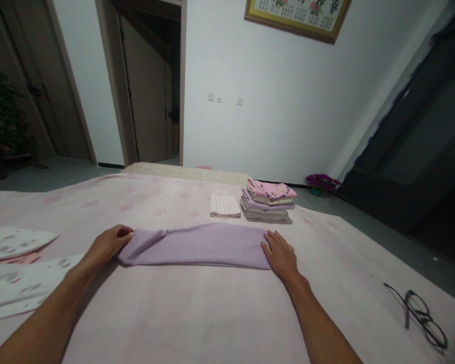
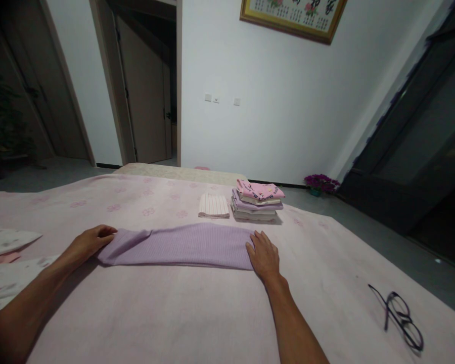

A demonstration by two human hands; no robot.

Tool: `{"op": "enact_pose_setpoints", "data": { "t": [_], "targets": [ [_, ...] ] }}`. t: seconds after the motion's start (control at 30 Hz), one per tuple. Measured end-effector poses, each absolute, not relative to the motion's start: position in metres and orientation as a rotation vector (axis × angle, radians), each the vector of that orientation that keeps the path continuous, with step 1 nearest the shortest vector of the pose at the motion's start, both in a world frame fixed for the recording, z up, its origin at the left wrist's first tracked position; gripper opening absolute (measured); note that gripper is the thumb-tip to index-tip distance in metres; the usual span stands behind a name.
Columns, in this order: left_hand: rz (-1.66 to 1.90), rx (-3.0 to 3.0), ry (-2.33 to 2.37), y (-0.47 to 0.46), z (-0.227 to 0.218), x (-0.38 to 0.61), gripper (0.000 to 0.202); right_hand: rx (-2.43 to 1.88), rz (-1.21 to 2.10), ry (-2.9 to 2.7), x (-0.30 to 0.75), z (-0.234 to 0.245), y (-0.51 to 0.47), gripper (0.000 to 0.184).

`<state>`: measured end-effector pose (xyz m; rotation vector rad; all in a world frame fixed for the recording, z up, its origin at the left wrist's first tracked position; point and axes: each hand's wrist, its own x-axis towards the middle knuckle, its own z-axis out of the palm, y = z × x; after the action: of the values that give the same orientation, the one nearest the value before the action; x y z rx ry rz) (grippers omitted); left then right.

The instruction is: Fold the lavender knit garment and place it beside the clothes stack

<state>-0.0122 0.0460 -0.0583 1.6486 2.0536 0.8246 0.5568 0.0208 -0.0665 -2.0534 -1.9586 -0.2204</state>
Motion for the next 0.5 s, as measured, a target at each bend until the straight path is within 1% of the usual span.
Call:
{"op": "enact_pose_setpoints", "data": {
  "t": [0.1,0.27,0.5],
  "targets": [
    [0.672,1.636,2.193,0.054,-0.058,-0.012,0.059,-2.044,-0.207,-1.95,0.558,-0.068,0.021,0.046],
    [0.593,1.647,2.15,0.061,-0.062,-0.014,0.045,-2.061,-0.173,-1.838,0.562,-0.071,0.024,0.048],
    [0.695,1.656,2.163,0.06,-0.067,-0.01,0.047,-2.297,-0.043,-1.483,0.587,-0.063,0.033,0.058]
  ]
}}
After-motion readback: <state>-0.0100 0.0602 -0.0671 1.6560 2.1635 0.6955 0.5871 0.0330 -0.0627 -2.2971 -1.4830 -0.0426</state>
